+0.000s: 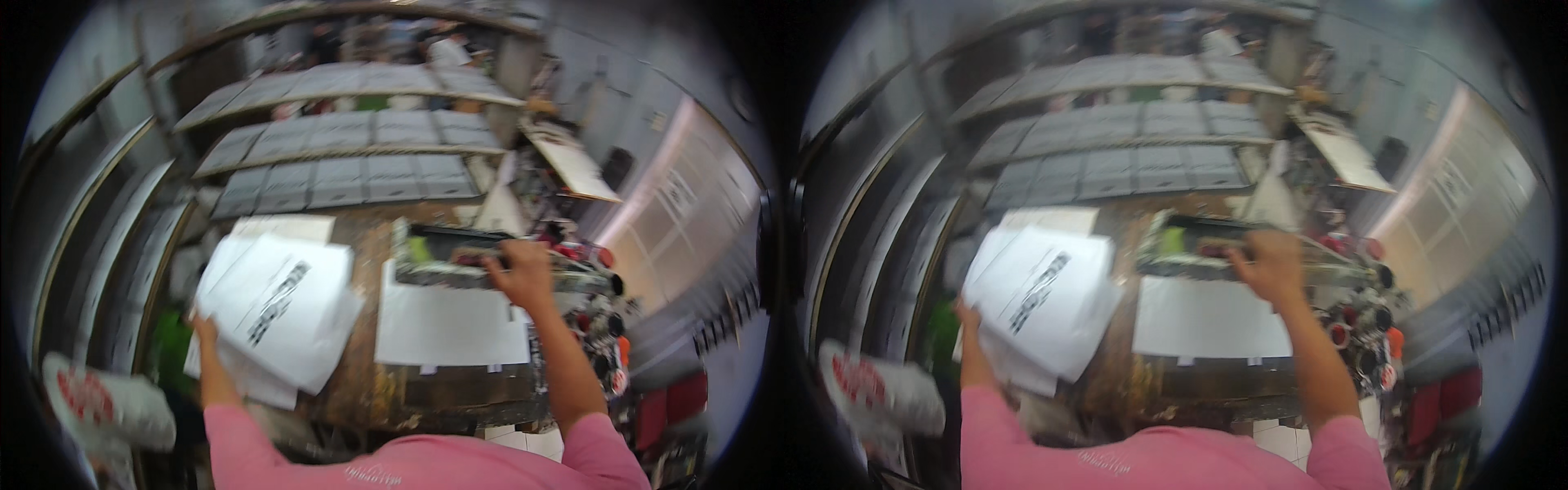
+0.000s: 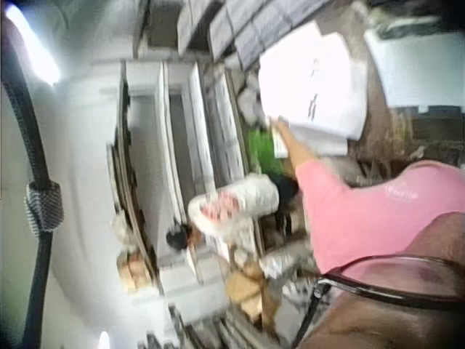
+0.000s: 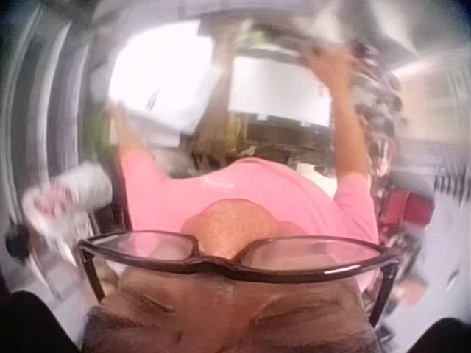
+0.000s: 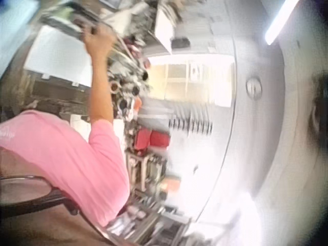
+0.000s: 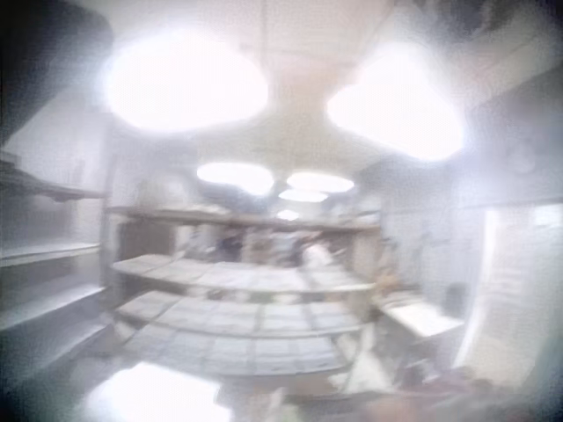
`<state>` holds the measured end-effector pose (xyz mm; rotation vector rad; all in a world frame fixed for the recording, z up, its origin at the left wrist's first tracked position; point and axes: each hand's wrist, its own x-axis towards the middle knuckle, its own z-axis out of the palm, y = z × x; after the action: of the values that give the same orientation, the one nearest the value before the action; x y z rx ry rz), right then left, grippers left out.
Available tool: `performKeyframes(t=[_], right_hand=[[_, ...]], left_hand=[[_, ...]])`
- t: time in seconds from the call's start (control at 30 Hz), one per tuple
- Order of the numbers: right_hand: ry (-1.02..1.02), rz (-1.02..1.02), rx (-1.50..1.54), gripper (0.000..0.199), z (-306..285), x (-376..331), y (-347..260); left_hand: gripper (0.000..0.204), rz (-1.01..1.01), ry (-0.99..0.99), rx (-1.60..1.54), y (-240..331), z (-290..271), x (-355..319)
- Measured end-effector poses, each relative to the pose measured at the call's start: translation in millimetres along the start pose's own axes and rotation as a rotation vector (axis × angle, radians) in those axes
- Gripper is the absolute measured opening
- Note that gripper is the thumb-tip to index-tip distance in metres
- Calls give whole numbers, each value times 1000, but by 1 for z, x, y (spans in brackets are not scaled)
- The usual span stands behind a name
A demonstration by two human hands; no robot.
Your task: The person performs screen printing on white bags by placing a bag on the workspace, lowering a screen frame, and using a squeegee to spread black ink across the stencil. They repeat this process by removing each printed bag and placing a new one under the frame.
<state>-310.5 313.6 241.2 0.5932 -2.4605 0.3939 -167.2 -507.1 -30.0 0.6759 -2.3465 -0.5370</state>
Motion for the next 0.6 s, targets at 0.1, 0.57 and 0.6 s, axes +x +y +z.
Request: performKeyframes(t=[0.1,0.57,0.6], right_hand=[[0,33,-163,55,-19,-15,21],[-704,85,208,45,93,-208,20],[-747,84,235,45,102,-219,12]], left_hand=[[77,-298,-137,194,258,82,-46],[127,-1133,-1128,-1398,432,66,-353],[131,-1192,-1116,-1382,414,82,-367]])
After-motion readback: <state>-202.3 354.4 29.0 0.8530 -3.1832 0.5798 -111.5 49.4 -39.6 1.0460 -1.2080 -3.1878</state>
